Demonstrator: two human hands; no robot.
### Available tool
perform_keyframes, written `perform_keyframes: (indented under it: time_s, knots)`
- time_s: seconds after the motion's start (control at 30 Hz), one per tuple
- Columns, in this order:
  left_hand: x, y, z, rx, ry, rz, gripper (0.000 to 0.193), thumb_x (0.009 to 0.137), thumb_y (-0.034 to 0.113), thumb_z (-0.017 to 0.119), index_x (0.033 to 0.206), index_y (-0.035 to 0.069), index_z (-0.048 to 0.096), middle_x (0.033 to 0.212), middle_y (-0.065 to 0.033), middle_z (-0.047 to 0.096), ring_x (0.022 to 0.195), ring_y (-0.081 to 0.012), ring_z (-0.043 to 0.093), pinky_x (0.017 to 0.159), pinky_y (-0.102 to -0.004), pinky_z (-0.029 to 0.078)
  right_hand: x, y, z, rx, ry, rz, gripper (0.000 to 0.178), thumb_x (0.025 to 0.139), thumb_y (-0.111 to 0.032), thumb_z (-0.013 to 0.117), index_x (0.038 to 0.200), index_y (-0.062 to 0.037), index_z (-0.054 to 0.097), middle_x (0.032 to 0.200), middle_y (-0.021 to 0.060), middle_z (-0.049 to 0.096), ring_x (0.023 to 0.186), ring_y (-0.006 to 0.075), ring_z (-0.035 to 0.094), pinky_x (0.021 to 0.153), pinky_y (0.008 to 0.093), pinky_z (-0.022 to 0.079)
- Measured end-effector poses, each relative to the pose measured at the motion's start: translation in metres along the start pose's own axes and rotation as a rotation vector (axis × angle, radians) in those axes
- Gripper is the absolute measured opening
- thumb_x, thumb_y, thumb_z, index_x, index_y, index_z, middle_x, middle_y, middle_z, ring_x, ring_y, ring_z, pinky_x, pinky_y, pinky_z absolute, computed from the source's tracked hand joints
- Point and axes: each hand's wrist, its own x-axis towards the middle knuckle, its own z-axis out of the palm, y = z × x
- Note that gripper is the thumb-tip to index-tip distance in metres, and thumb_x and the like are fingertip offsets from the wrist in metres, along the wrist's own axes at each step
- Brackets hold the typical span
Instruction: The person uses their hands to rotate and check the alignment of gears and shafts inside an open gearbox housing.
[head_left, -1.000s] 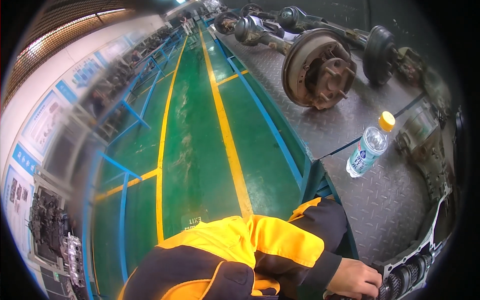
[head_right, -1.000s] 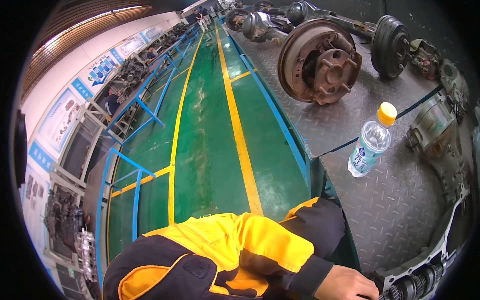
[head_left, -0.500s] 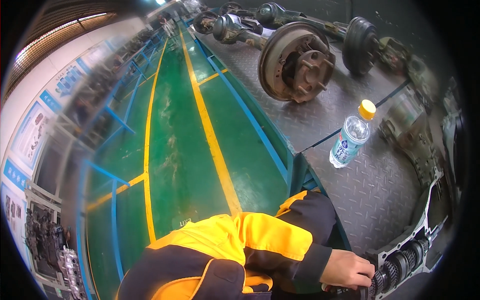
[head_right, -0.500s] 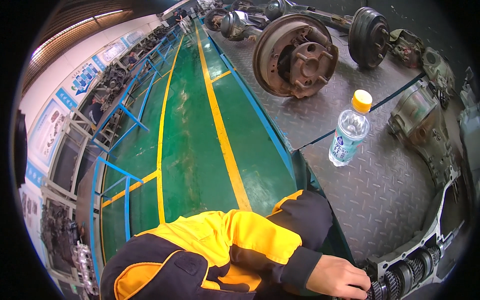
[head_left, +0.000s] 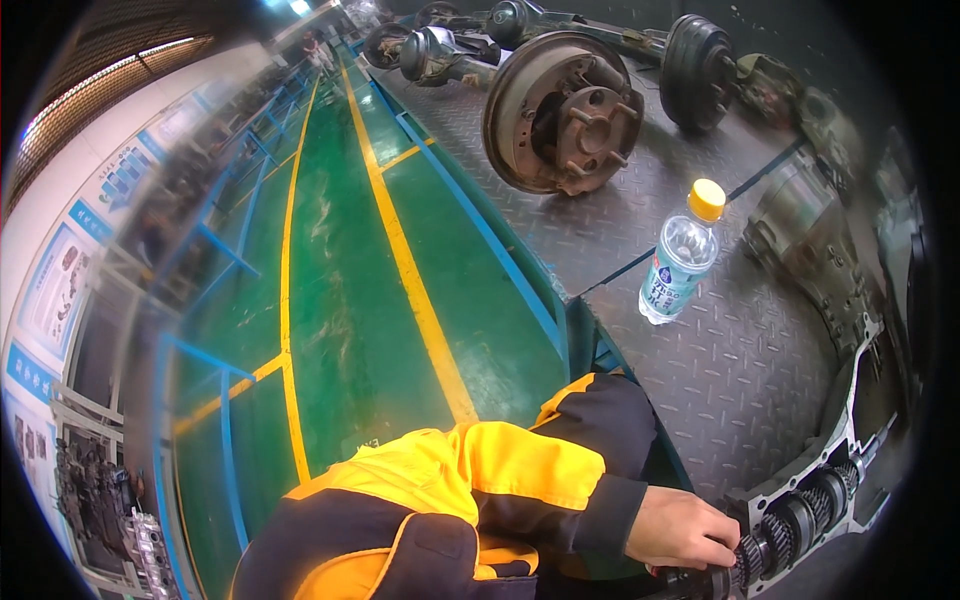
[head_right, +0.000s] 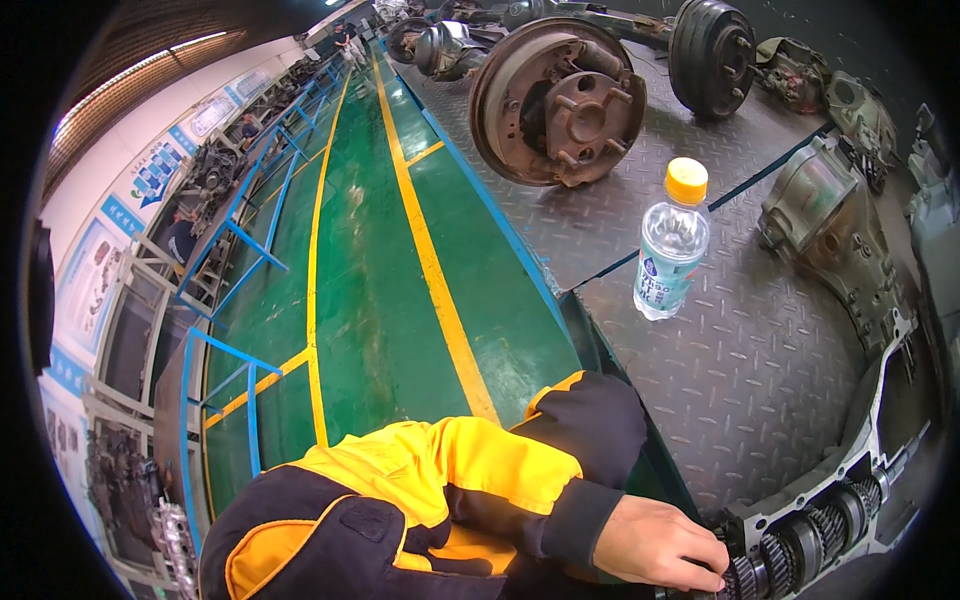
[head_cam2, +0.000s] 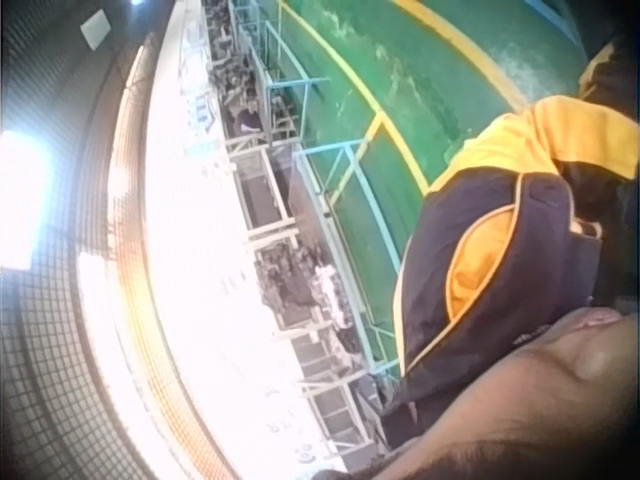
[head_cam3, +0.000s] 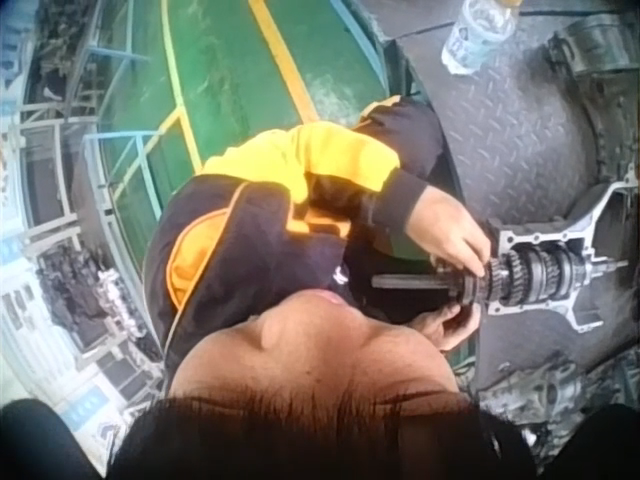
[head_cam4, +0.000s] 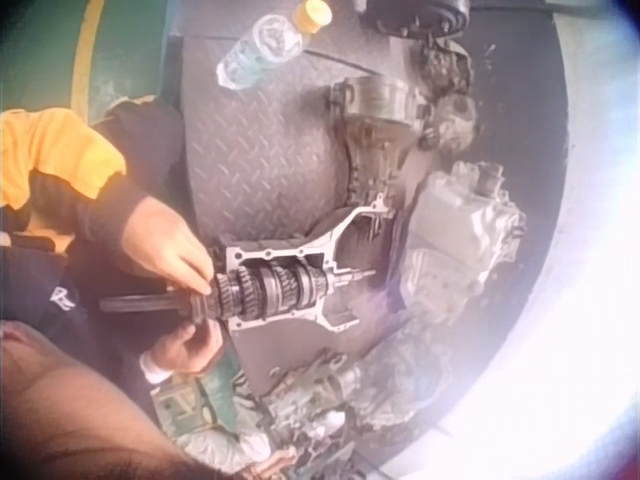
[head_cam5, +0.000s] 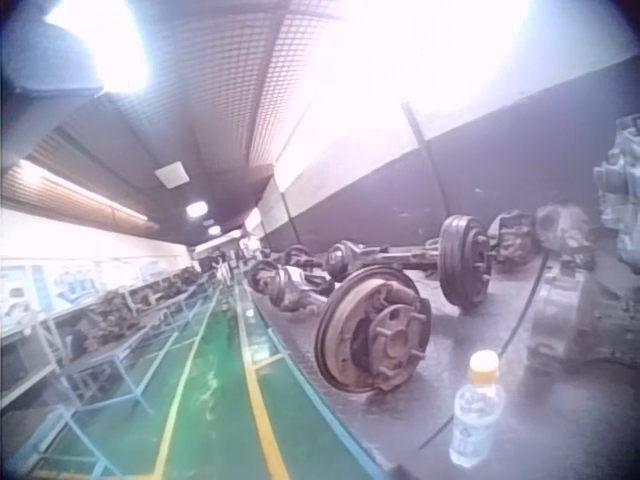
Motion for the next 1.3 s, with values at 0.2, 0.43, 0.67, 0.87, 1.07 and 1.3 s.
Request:
perform_keyframes:
  time_s: [0.2,0.43,0.67,0.87,1.07,1.3]
  knots:
    - [0.0,0.004,-0.001,-0.011,-0.007,-0.048,0.02,0.095,0.008,0.059,0.113,0.001,0.064,0.109,-0.0171,0.059,0.094,-0.0338,0.063,0.078,-0.0373,0.054,0.005,-0.001,0.0,0.007,0.002,-0.061,0.04,0.101,-0.03,0.061,0.112,0.0079,0.062,0.103,0.0194,0.065,0.091,0.0303,0.061,0.087,0.039,0.049]
    - [0.0,-0.003,0.003,0.019,0.009,-0.01,0.023,0.091,0.005,0.063,0.113,0.001,0.063,0.11,-0.0172,0.06,0.098,-0.0328,0.063,0.078,-0.0377,0.055,0.004,0.002,-0.001,-0.007,0.007,-0.045,0.038,0.101,-0.03,0.061,0.111,0.007,0.062,0.102,0.0186,0.065,0.092,0.0291,0.061,0.087,0.0387,0.049]
    - [0.0,-0.007,0.01,0.118,0.083,0.006,0.027,0.087,0.001,0.065,0.114,0.002,0.064,0.109,-0.0175,0.062,0.099,-0.032,0.063,0.078,-0.0367,0.056,0.005,0.002,0.004,-0.016,0.068,0.048,0.04,0.101,-0.031,0.061,0.115,0.0066,0.062,0.106,0.0172,0.066,0.096,0.0273,0.062,0.09,0.0378,0.049]
    - [0.0,-0.008,0.016,0.108,0.122,-0.009,0.025,0.087,0.001,0.065,0.112,0.002,0.065,0.107,-0.0164,0.062,0.099,-0.0309,0.064,0.077,-0.0357,0.057,0.005,0.005,0.005,-0.003,0.074,0.011,0.039,0.101,-0.03,0.061,0.116,0.0055,0.062,0.108,0.0171,0.067,0.098,0.0269,0.062,0.09,0.0375,0.049]
    - [0.001,-0.008,0.015,0.085,0.122,-0.031,0.023,0.089,0.003,0.064,0.112,0.002,0.065,0.107,-0.0155,0.062,0.098,-0.0308,0.064,0.077,-0.0358,0.057,0.004,0.008,0.007,0.017,0.116,0.037,0.039,0.1,-0.031,0.062,0.116,0.0049,0.063,0.107,0.0167,0.067,0.096,0.0268,0.063,0.089,0.0379,0.05]
    - [-0.001,-0.007,0.012,0.069,0.105,-0.051,0.022,0.091,0.005,0.064,0.112,0.003,0.065,0.107,-0.0162,0.062,0.095,-0.0321,0.065,0.077,-0.0359,0.056,0.005,0.002,0.009,0.046,0.111,0.05,0.039,0.099,-0.031,0.064,0.116,0.0038,0.064,0.107,0.0168,0.067,0.096,0.0268,0.063,0.087,0.0371,0.051]
